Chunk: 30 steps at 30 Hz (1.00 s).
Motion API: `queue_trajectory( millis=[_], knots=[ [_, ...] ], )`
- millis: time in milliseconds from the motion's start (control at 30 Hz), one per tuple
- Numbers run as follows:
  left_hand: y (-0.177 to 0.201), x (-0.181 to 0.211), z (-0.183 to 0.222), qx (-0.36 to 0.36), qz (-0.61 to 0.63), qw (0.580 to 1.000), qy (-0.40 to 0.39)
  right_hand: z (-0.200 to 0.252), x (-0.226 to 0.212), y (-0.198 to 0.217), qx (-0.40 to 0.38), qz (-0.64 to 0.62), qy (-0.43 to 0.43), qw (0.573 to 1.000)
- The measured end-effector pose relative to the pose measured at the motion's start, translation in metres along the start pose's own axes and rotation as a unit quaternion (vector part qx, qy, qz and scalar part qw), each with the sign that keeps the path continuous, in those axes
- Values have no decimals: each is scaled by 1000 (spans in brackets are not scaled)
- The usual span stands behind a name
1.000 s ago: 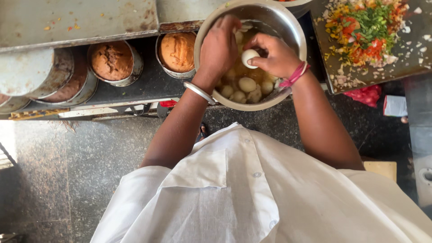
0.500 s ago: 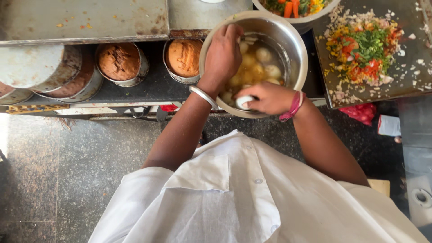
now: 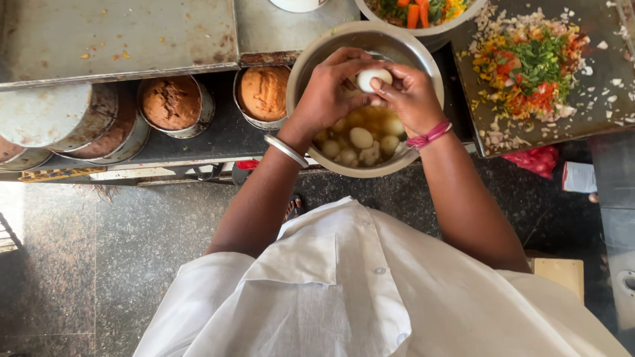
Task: The person peels boiled eggs by hand, removing the shells and placing the peeled eggs on a metal tray.
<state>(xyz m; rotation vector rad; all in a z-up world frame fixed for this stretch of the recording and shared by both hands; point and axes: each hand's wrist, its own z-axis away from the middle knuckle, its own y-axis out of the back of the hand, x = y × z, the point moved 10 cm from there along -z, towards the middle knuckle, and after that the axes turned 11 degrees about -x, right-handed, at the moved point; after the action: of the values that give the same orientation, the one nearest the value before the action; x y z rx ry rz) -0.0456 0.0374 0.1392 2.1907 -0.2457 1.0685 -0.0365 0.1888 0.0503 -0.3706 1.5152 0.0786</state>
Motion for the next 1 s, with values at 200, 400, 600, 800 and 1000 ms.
queue_trajectory(
  millis=[200, 400, 600, 800, 1000],
  knots=[
    [-13, -15, 1, -24, 15, 999, 39, -2, 3, 8, 18, 99, -26, 995],
    [-13, 11, 3, 0, -55, 998, -42, 4, -7, 10, 36, 143, 41, 988],
    [-17, -21, 6, -14, -35, 998, 46, 5, -24, -7, -49, 162, 126, 978],
    [-20, -1, 3, 3, -76, 996, 37, 8, -14, 11, 81, 249, 20, 965],
    [-9, 7, 8, 30, -67, 997, 34, 11, -30, 0, 49, 256, 111, 959]
  ],
)
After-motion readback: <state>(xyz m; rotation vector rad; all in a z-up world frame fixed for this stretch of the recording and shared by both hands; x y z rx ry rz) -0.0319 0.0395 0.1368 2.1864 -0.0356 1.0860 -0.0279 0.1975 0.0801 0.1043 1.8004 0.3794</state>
